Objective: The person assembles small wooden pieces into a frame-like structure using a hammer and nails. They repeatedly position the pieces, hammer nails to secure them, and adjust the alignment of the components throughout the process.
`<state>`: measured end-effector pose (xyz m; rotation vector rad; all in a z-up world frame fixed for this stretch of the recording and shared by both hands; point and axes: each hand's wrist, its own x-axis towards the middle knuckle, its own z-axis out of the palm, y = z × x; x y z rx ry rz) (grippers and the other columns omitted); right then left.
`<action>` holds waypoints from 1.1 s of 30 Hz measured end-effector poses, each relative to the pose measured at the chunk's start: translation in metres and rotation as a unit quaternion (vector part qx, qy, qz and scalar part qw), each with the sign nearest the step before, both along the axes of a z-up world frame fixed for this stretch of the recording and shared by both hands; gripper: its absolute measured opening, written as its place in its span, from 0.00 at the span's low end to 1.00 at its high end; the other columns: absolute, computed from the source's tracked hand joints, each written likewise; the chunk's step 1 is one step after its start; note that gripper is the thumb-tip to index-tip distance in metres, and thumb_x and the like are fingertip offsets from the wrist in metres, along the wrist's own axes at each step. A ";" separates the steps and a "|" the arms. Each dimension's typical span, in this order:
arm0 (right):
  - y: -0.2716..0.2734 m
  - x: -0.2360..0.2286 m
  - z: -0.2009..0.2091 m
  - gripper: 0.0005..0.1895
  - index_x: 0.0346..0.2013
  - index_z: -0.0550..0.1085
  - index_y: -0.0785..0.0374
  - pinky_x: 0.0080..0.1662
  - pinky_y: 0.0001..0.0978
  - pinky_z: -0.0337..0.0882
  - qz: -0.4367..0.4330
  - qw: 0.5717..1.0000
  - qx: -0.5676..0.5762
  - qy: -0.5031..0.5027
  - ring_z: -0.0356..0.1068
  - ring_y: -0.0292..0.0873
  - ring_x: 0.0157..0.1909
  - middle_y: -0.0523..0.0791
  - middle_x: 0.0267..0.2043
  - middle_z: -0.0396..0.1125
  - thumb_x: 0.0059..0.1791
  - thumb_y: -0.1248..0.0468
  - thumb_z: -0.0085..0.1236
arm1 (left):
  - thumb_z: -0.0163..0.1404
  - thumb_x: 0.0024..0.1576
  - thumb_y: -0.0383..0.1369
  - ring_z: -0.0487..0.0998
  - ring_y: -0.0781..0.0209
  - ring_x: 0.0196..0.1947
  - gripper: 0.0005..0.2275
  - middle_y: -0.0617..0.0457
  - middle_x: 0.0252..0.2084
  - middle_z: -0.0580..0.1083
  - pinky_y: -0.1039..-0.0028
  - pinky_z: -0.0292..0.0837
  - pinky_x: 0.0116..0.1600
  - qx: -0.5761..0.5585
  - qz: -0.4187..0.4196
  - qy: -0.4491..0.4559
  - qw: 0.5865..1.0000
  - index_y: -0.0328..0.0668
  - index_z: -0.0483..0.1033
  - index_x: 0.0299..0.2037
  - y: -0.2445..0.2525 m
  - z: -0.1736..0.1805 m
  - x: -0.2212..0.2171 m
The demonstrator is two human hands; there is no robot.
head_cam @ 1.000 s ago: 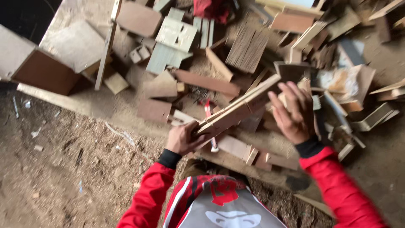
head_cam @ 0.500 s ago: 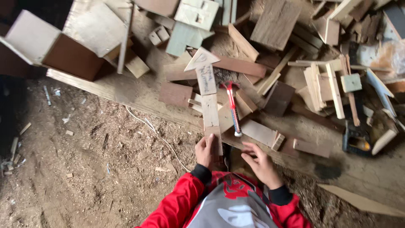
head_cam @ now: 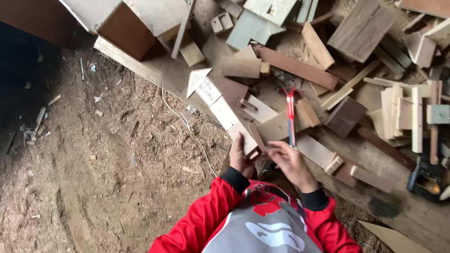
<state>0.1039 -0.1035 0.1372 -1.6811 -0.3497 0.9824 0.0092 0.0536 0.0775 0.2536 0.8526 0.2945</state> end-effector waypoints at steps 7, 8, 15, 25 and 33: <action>0.124 0.003 -0.045 0.23 0.55 0.71 0.69 0.33 0.28 0.76 -0.105 0.987 0.010 0.125 0.76 0.38 0.37 0.48 0.41 0.75 0.49 0.61 0.62 | 0.48 0.61 0.46 0.81 0.59 0.40 0.18 0.54 0.45 0.77 0.62 0.79 0.40 0.071 -0.010 0.056 0.996 0.48 0.70 0.56 0.082 -0.032 0.026; 0.131 0.005 -0.050 0.22 0.54 0.71 0.70 0.33 0.26 0.75 -0.132 0.981 0.025 0.140 0.76 0.38 0.36 0.48 0.40 0.74 0.48 0.62 0.63 | 0.46 0.59 0.47 0.81 0.58 0.37 0.18 0.53 0.42 0.77 0.62 0.79 0.35 0.057 -0.060 0.084 0.993 0.50 0.70 0.54 0.091 -0.036 0.030; 0.184 0.028 -0.094 0.16 0.54 0.71 0.67 0.24 0.30 0.75 -0.316 0.946 -0.060 0.046 0.72 0.38 0.29 0.47 0.35 0.69 0.52 0.66 0.53 | 0.49 0.64 0.45 0.78 0.61 0.34 0.17 0.51 0.39 0.77 0.71 0.77 0.34 0.136 -0.444 -0.016 0.886 0.38 0.75 0.48 0.203 -0.060 0.019; 0.231 0.083 -0.170 0.16 0.58 0.65 0.55 0.28 0.26 0.71 -0.258 0.966 -0.020 0.011 0.68 0.33 0.33 0.42 0.42 0.65 0.55 0.68 0.45 | 0.59 0.46 0.54 0.65 0.39 0.64 0.40 0.40 0.65 0.67 0.43 0.56 0.65 0.875 -0.429 -0.031 0.220 0.48 0.62 0.68 0.380 -0.075 0.083; 0.300 0.073 -0.145 0.17 0.53 0.70 0.54 0.43 0.41 0.74 -0.145 0.887 -0.221 -0.378 0.72 0.51 0.45 0.47 0.46 0.66 0.51 0.65 0.62 | 0.58 0.56 0.53 0.69 0.49 0.63 0.35 0.50 0.63 0.72 0.52 0.61 0.69 0.877 -0.437 0.013 0.201 0.58 0.61 0.73 0.423 -0.117 0.095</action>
